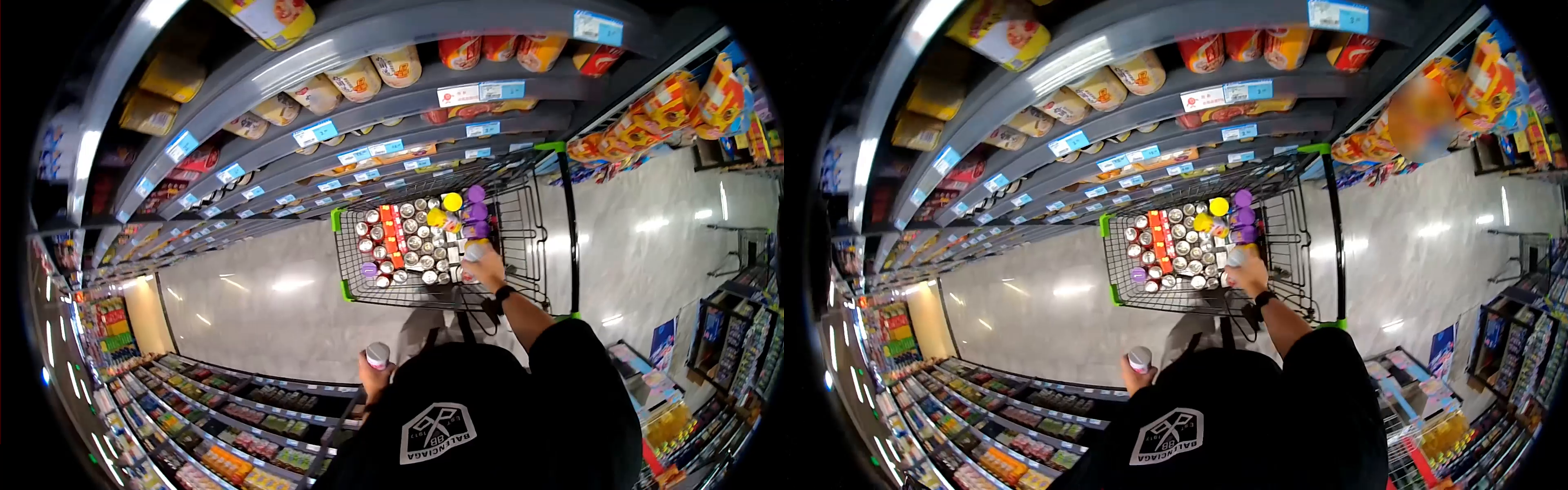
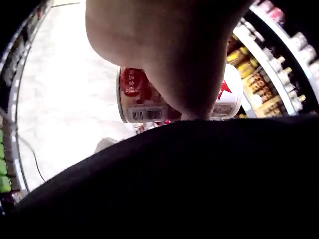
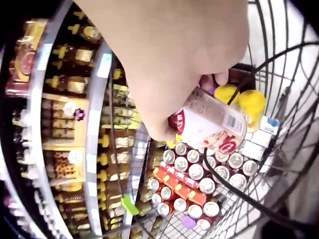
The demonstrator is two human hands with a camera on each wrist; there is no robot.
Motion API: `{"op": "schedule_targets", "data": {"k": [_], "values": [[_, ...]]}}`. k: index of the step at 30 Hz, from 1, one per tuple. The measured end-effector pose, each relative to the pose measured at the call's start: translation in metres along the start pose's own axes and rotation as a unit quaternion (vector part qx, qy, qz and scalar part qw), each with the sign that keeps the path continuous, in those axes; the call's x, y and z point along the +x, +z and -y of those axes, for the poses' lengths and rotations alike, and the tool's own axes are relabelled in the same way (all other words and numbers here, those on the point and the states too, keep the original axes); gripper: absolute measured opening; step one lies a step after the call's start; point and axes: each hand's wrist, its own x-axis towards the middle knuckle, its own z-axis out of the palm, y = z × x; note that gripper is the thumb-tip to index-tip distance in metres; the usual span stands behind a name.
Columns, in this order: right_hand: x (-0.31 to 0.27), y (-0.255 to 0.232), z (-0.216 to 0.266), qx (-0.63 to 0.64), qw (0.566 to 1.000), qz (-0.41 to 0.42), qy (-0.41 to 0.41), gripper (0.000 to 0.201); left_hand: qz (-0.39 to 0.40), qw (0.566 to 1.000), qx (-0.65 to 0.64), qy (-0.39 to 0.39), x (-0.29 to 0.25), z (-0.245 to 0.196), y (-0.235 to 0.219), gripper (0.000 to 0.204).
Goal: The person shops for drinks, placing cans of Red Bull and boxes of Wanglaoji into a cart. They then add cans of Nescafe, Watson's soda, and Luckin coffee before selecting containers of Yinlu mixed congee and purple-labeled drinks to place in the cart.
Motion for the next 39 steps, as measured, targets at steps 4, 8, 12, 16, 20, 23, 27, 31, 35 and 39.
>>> {"op": "schedule_targets", "data": {"k": [4, 8, 12, 16, 20, 23, 27, 31, 35, 39], "values": [[0.032, 0.048, -0.014, 0.007, 0.994, -0.086, 0.066, 0.068, 0.067, 0.985, 0.027, -0.155, -0.017, 0.065, -0.020, 0.073], [0.047, 0.028, 0.002, 0.046, 0.967, 0.221, 0.121, 0.065, 0.077, 0.981, 0.041, -0.173, -0.022, 0.080, -0.037, 0.075], [0.046, 0.025, 0.020, -0.079, 0.891, 0.443, 0.056, 0.054, 0.110, 0.974, 0.059, -0.192, -0.006, 0.065, -0.050, 0.069], [0.006, 0.027, 0.034, -0.277, 0.913, 0.228, -0.196, 0.047, 0.110, 0.980, 0.008, -0.167, 0.015, 0.061, -0.050, 0.067], [-0.015, 0.033, 0.033, -0.234, 0.953, 0.190, -0.038, 0.059, 0.154, 0.967, -0.069, -0.189, 0.033, 0.062, -0.048, 0.064], [-0.019, 0.063, 0.002, 0.028, 0.994, -0.103, 0.023, 0.068, 0.163, 0.978, -0.036, -0.125, 0.042, 0.064, -0.048, 0.063], [0.007, 0.094, -0.018, 0.395, 0.854, -0.172, 0.291, 0.067, 0.173, 0.971, -0.042, -0.159, 0.044, 0.086, -0.048, 0.064], [0.030, 0.118, -0.037, 0.304, 0.901, -0.268, 0.153, 0.066, 0.163, 0.975, -0.006, -0.151, 0.040, 0.091, -0.057, 0.067], [0.050, 0.126, -0.044, 0.141, 0.962, -0.200, 0.118, 0.065, 0.152, 0.975, 0.020, -0.158, 0.037, 0.090, -0.060, 0.070], [0.064, 0.123, -0.011, 0.097, 0.967, -0.184, 0.144, 0.065, 0.147, 0.975, 0.027, -0.163, 0.027, 0.108, -0.060, 0.074]]}}
